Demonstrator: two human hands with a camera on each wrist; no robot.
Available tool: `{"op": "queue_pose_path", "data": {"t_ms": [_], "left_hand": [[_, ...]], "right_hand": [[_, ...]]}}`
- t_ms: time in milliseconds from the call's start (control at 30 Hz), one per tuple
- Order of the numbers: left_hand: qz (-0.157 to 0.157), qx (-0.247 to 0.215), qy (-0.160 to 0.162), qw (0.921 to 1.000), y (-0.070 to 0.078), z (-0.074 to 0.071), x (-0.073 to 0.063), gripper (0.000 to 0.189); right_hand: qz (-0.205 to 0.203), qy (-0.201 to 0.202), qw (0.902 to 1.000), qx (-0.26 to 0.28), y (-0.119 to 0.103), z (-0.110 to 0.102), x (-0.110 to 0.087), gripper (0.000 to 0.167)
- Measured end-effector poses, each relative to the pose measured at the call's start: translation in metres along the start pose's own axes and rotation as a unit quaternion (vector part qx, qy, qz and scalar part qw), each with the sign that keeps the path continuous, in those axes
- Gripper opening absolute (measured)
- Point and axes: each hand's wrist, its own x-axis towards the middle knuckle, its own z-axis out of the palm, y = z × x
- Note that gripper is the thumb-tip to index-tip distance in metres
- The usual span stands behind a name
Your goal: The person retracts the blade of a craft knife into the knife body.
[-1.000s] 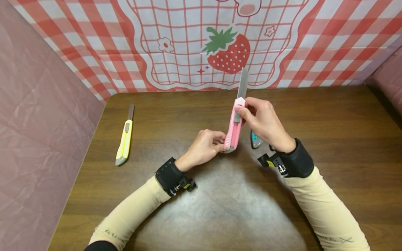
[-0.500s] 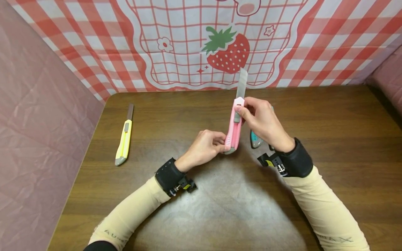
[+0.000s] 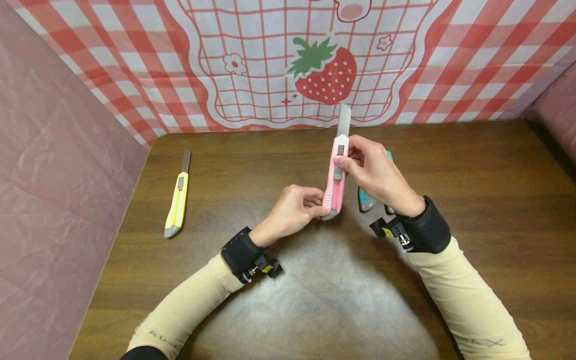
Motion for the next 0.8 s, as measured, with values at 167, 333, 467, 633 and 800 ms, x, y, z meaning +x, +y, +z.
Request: {"op": "queue_pose_path", "data": {"t_ms": [167,333,467,633,800], "left_hand": [[-0.004,-0.002,-0.002,1.0000,0.0014,-0.0011,-0.0001,0.013],[0.000,0.007,0.010,0.9999,0.0011,-0.0026,0.0017,0.016],[0.005,0.009,0.024,0.9997,-0.0006,-0.0040,0.0027,0.021],[0.000,0.007,0.038,0.9993,-0.0028,-0.0044,0.0031,0.024],[-0.006,0.003,0.045,0.9989,-0.0022,-0.0035,0.0030,0.024]], "right_hand": [[0.010,-0.013,0.9998,0.014,-0.0007,0.0004,0.0001,0.020],[0.010,0.015,0.9992,0.036,0.0015,0.0031,0.0008,0.023],[0.013,0.013,0.9992,0.035,0.0036,0.0032,0.0019,0.021],[0.047,-0.027,0.9980,0.032,0.0048,0.0042,0.0022,0.030],[0.064,-0.034,0.9969,0.031,0.0047,0.0058,0.0026,0.036]]}}
